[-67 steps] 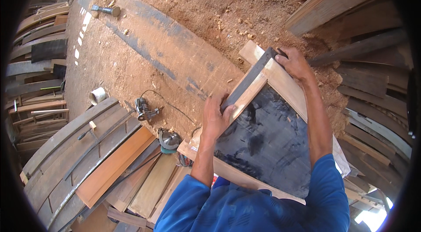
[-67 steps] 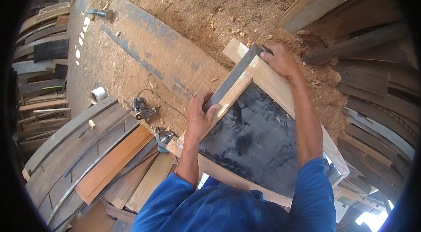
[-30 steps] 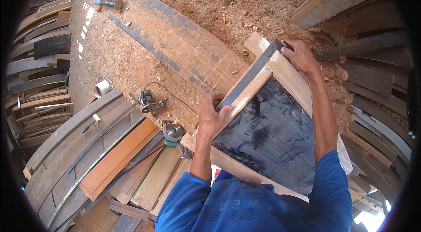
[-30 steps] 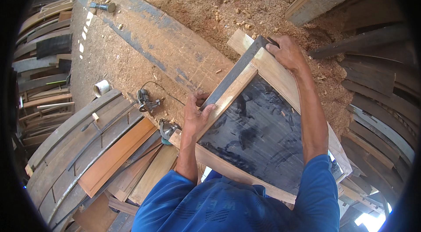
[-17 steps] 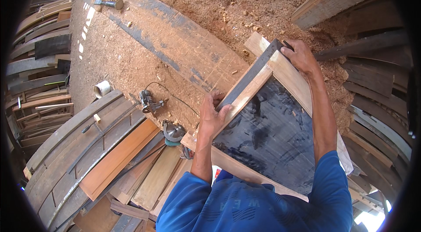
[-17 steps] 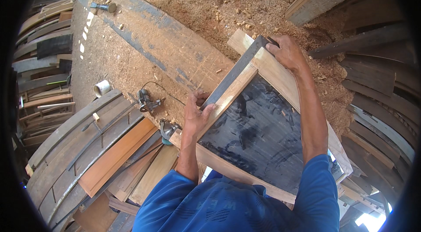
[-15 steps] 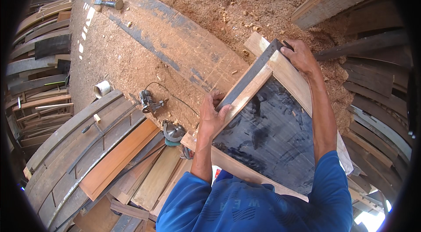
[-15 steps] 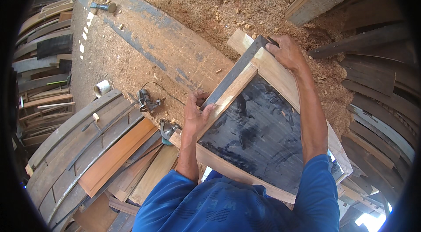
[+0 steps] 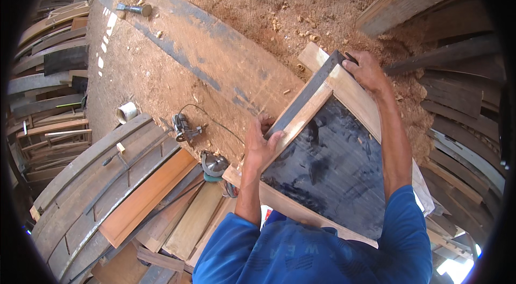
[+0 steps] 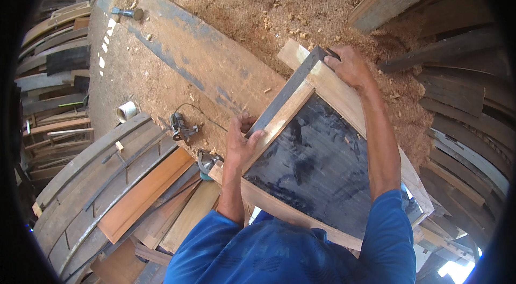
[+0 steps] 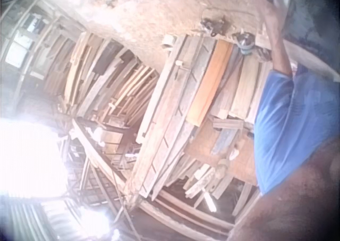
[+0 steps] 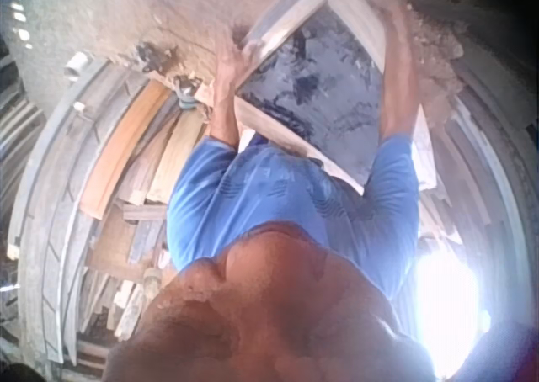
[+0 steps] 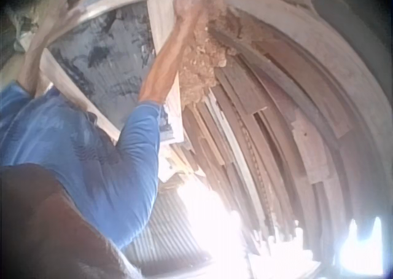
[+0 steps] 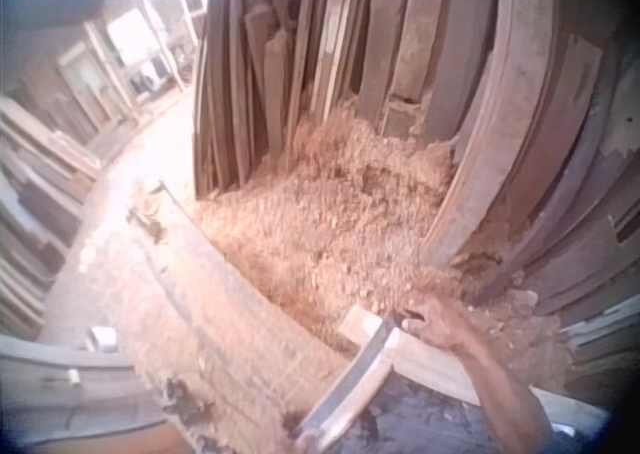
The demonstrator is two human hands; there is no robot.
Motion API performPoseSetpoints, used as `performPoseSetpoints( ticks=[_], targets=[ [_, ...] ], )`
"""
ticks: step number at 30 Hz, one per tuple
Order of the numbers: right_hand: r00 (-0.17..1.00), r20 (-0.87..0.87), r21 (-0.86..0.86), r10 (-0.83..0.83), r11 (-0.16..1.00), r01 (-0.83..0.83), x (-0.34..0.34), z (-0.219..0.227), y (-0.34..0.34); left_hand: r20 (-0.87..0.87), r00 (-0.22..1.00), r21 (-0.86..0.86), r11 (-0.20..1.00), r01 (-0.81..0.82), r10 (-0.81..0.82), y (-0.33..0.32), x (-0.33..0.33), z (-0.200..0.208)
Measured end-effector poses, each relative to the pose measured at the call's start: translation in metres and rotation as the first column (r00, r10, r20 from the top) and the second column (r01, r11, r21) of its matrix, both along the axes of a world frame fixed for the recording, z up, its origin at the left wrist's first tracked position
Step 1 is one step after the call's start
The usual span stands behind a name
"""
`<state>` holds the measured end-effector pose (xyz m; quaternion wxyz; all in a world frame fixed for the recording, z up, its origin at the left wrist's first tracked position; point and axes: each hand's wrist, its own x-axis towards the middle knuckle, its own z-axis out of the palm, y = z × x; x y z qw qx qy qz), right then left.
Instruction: The person saws a wooden frame containing a glass panel with a hand saw, measures the frame using a tape measure, and marks lines on the wood with a square and a pencil.
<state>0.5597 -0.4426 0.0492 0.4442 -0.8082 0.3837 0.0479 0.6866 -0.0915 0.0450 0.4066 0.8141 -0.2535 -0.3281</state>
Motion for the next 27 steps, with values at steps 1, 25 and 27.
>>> performPoseSetpoints(
  ticks=[1,25,27],
  targets=[
    [1.000,-0.013,0.003,-0.013,1.000,0.013,0.000,0.002,0.001,-0.024,1.000,-0.002,1.000,-0.013,0.013,0.001,-0.001,-0.003],
    [-0.150,0.337,0.874,-0.930,0.249,0.418,-0.424,0.090,0.235,0.587,0.726,0.011,0.901,0.433,-0.357,0.086,-0.192,0.059],
    [-0.135,0.357,0.894,-0.924,0.296,0.336,-0.463,0.102,0.273,0.567,0.727,0.001,0.882,0.471,-0.388,0.104,-0.253,0.056]
  ],
)
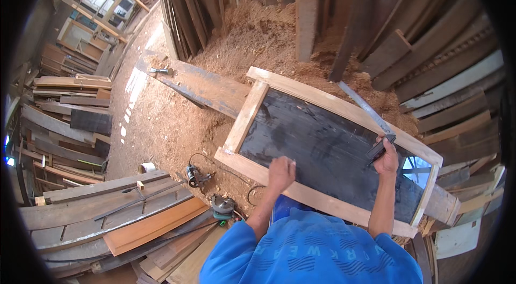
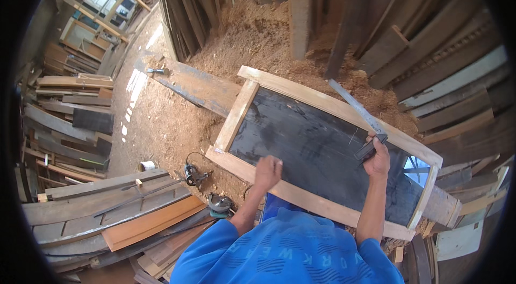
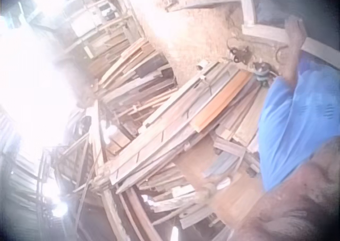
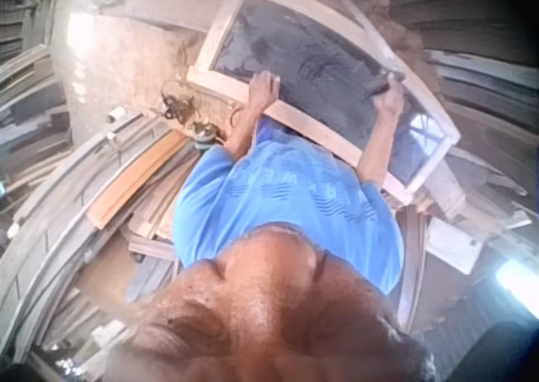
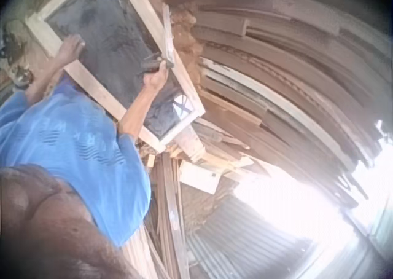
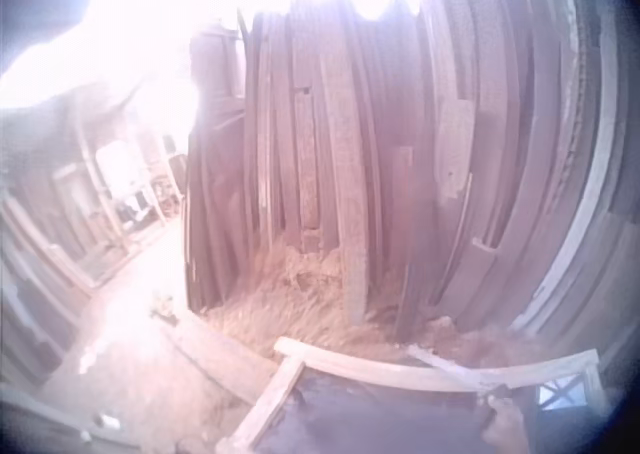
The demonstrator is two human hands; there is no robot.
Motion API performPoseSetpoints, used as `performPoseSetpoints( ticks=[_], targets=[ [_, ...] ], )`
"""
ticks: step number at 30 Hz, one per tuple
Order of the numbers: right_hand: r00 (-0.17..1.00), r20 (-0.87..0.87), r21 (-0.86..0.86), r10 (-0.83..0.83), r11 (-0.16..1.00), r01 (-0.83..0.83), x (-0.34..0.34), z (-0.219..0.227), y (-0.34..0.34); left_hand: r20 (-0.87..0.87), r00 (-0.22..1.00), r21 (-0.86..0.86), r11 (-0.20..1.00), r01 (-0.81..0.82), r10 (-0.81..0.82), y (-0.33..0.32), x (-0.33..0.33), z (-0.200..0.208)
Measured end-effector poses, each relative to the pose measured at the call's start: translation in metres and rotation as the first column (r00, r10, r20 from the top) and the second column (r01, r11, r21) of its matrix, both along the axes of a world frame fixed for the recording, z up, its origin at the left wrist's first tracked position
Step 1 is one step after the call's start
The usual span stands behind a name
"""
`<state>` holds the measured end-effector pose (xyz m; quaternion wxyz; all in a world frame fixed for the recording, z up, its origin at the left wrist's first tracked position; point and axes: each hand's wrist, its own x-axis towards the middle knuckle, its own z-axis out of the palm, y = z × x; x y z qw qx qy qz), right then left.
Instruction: The person saws a wooden frame containing a glass panel with a hand saw, measures the frame using a tape measure, and marks lines on the wood with a square and a pencil.
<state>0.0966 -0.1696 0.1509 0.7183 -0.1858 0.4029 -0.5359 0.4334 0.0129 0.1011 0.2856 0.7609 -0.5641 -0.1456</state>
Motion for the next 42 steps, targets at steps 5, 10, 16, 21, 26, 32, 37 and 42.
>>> performPoseSetpoints(
  ticks=[5,10,16,21,26,32,37,42],
  targets=[
    [0.901,-0.419,-0.115,0.115,0.977,-0.179,-0.084,0.037,0.083,-0.104,0.985,0.347,0.923,0.167,-0.139,0.060,-0.134,0.016],
    [0.594,-0.791,-0.066,0.148,0.944,-0.324,-0.121,0.086,0.149,-0.257,0.876,0.213,0.860,0.464,-0.409,0.091,-0.198,0.018],
    [0.248,-0.962,0.003,0.110,0.919,-0.394,-0.143,0.048,0.195,-0.330,0.768,0.169,0.766,0.620,-0.549,0.071,-0.207,0.007],
    [-0.131,-0.984,0.161,0.117,0.898,-0.410,-0.146,-0.009,0.227,-0.250,0.814,0.357,0.732,0.581,-0.524,0.057,-0.173,0.030],
    [-0.150,-0.938,0.347,0.314,0.853,-0.390,-0.138,-0.036,0.242,-0.200,0.881,0.420,0.775,0.472,-0.428,0.079,-0.107,-0.002],
    [-0.265,-0.901,0.428,0.344,0.806,-0.409,-0.112,-0.061,0.256,-0.072,0.982,0.591,0.785,0.183,-0.174,0.152,-0.018,-0.043],
    [-0.220,-0.868,0.495,0.444,0.801,-0.337,-0.111,-0.060,0.262,-0.129,0.992,0.670,0.736,0.094,-0.008,0.157,-0.005,-0.028],
    [-0.243,-0.858,0.513,0.453,0.782,-0.354,-0.107,-0.054,0.258,-0.393,0.796,0.481,0.841,-0.249,0.460,0.162,0.000,-0.068]
  ],
)
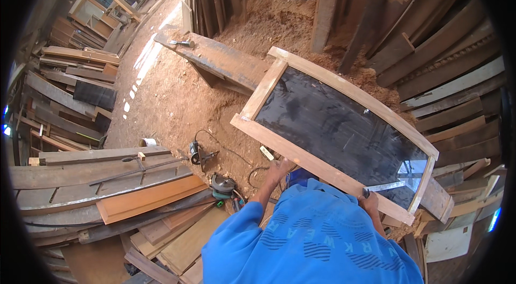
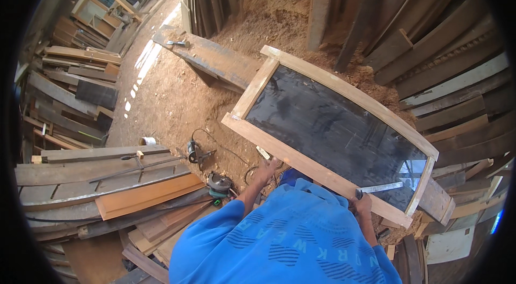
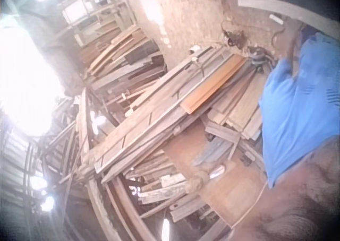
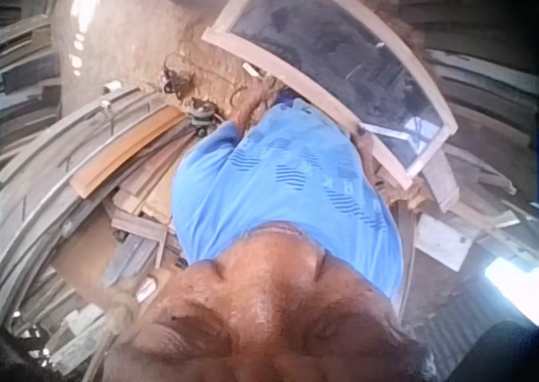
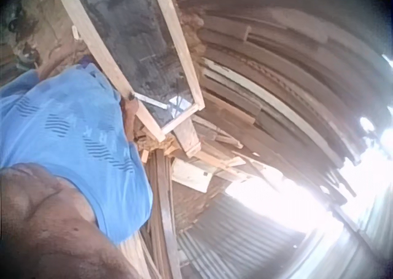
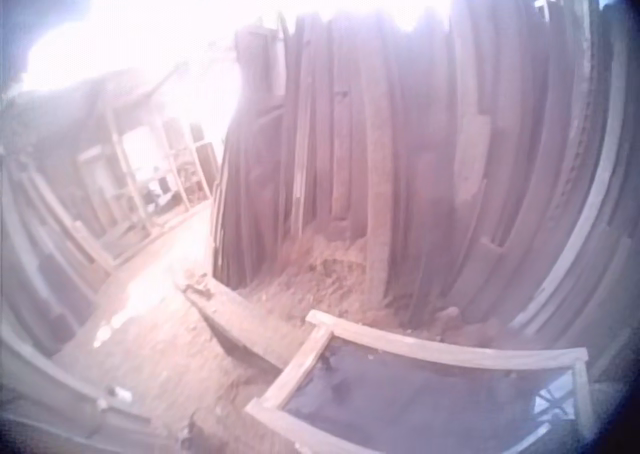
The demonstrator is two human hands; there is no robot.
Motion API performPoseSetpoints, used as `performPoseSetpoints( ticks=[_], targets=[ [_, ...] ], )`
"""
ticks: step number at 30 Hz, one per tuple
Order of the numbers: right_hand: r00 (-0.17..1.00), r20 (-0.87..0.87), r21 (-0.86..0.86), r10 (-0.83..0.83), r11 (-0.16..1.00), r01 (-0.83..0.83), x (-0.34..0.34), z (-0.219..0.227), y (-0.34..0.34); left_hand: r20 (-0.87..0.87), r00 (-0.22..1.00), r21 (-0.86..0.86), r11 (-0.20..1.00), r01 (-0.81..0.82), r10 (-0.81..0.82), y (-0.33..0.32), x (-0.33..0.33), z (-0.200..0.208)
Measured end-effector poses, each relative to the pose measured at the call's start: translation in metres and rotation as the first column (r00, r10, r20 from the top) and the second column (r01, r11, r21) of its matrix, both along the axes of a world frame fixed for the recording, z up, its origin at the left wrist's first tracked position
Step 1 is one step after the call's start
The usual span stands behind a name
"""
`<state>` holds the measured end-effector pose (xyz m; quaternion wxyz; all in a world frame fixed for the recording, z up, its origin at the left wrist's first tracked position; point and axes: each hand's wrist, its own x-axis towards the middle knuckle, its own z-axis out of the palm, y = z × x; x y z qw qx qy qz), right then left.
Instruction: The person saws a wooden frame containing a glass panel with a hand saw, measures the frame using a tape measure, and marks lines on the wood with a square and a pencil.
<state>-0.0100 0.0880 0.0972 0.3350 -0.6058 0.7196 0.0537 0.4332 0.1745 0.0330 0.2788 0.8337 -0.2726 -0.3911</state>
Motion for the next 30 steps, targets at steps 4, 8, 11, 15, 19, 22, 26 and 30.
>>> performPoseSetpoints(
  ticks=[4,8,11,15,19,22,26,30],
  targets=[
    [1.000,-0.002,0.001,0.020,1.000,-0.020,-0.010,-0.019,-0.003,-0.633,0.715,-0.084,0.891,-0.445,0.297,-0.023,0.027,-0.035],
    [0.997,0.062,-0.014,-0.035,0.999,0.035,-0.016,-0.033,-0.002,-0.704,0.579,-0.007,0.812,-0.584,0.411,-0.049,0.037,-0.029],
    [0.968,0.219,0.005,-0.126,0.992,0.128,-0.028,-0.045,-0.001,-0.693,0.611,0.003,0.848,-0.530,0.384,-0.051,0.038,-0.030],
    [0.986,0.148,-0.068,-0.082,0.993,0.093,-0.019,-0.051,0.003,-0.679,0.638,-0.075,0.831,-0.552,0.363,-0.044,0.043,-0.026],
    [0.953,0.140,0.031,-0.270,0.963,0.268,-0.027,-0.061,0.007,-0.610,0.723,0.025,0.919,-0.392,0.325,-0.053,0.045,-0.002],
    [0.954,0.124,0.050,-0.273,0.962,0.268,-0.002,-0.048,0.005,-0.530,0.830,0.090,0.985,-0.147,0.173,-0.039,0.085,0.006],
    [0.946,0.032,-0.072,-0.321,0.944,0.323,-0.012,-0.030,0.011,-0.443,0.490,0.313,0.383,0.869,-0.751,-0.087,0.085,0.030],
    [0.892,0.087,-0.276,-0.444,0.849,0.450,0.006,-0.004,0.007,-0.357,0.503,0.061,0.518,0.853,-0.787,-0.117,0.055,0.029]
  ],
)
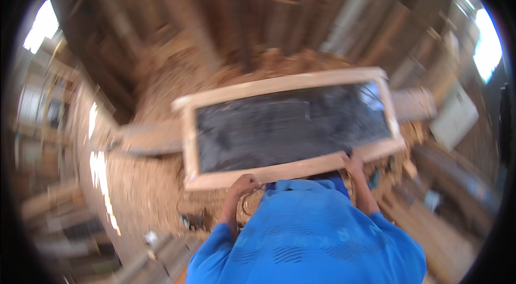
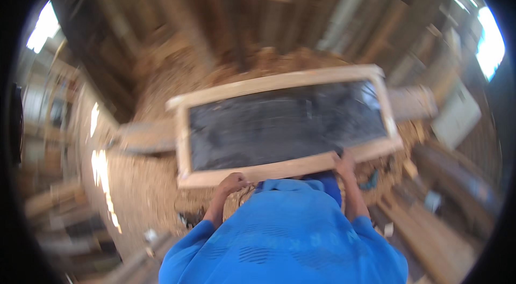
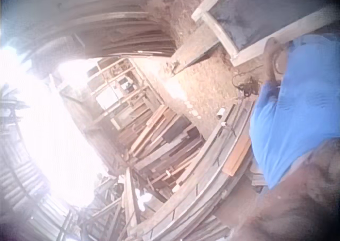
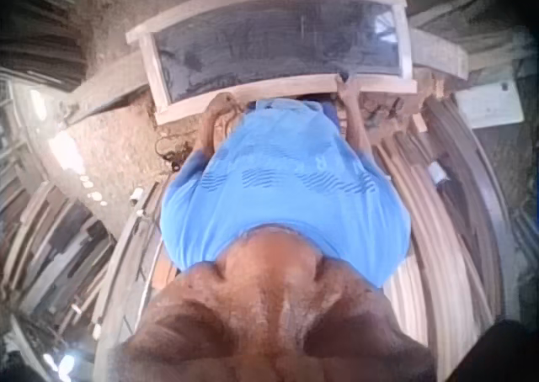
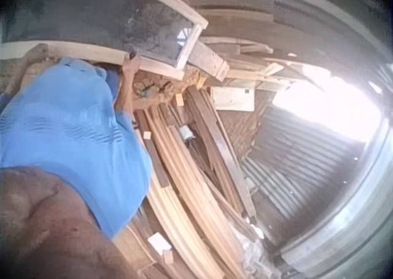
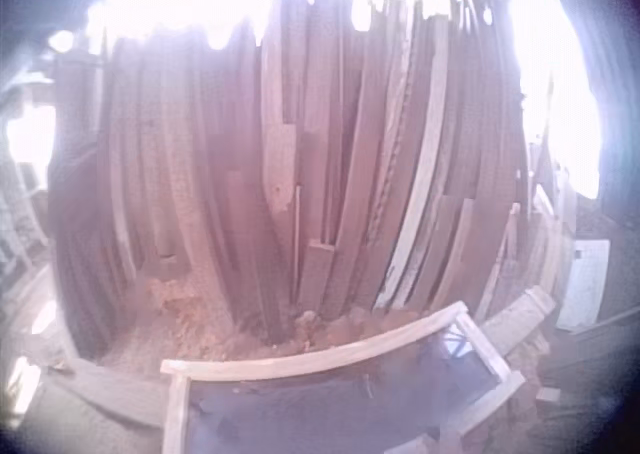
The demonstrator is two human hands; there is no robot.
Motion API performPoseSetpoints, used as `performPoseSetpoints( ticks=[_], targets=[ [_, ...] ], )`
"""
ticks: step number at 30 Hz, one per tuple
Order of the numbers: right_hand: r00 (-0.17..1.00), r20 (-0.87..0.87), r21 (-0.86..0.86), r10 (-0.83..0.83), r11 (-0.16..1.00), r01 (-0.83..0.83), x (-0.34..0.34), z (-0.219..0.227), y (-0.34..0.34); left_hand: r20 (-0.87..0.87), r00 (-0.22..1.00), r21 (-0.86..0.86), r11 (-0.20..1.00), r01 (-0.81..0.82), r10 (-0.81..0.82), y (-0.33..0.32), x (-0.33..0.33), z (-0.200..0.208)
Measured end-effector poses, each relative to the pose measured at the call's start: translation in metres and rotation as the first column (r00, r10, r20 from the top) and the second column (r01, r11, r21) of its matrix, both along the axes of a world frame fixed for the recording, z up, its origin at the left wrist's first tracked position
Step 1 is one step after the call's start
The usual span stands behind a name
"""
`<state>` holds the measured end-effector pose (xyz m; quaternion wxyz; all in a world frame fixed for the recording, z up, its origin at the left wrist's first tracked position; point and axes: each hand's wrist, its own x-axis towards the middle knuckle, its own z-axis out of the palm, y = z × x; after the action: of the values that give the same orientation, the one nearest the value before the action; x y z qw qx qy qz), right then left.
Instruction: The person saws a wooden frame containing a glass panel with a hand saw, measures the frame using a tape measure, and marks lines on the wood with a square and a pencil.
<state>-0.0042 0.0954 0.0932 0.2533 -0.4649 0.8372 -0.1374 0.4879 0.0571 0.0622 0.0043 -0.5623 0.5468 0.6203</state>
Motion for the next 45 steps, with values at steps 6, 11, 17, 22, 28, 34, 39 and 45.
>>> performPoseSetpoints(
  ticks=[6,11,17,22,28,34,39,45],
  targets=[
    [0.893,0.073,-0.411,-0.445,0.802,0.433,-0.035,0.064,0.010,0.338,0.908,-0.235,0.913,0.334,-0.246,-0.082,-0.147,0.028],
    [0.630,0.239,-0.568,-0.739,0.420,0.708,-0.086,0.034,0.070,0.262,0.873,-0.386,0.785,0.485,-0.411,-0.072,-0.238,0.021],
    [0.380,0.607,-0.276,-0.698,0.263,0.924,-0.144,-0.038,0.124,0.372,0.652,-0.488,0.458,0.743,-0.661,-0.032,-0.314,0.010],
    [0.358,0.521,-0.096,-0.775,0.364,0.926,-0.201,-0.074,0.121,0.433,0.650,-0.467,0.462,0.754,-0.624,-0.012,-0.363,0.008],
    [0.356,0.584,-0.048,-0.729,0.407,0.912,-0.251,-0.093,0.100,0.428,0.701,-0.500,0.496,0.710,-0.571,-0.001,-0.455,0.015],
    [0.220,0.715,0.020,-0.663,0.335,0.942,-0.271,-0.074,0.087,0.334,0.597,-0.602,0.323,0.730,-0.729,0.005,-0.609,0.010],
    [0.054,0.789,0.207,-0.611,0.349,0.914,-0.279,-0.079,0.090,0.332,0.552,-0.664,0.226,0.713,-0.765,0.002,-0.694,-0.007],
    [0.080,0.853,0.113,-0.515,0.334,0.936,-0.288,-0.077,0.100,0.358,0.554,-0.604,0.266,0.751,-0.751,0.005,-0.714,-0.008]
  ],
)
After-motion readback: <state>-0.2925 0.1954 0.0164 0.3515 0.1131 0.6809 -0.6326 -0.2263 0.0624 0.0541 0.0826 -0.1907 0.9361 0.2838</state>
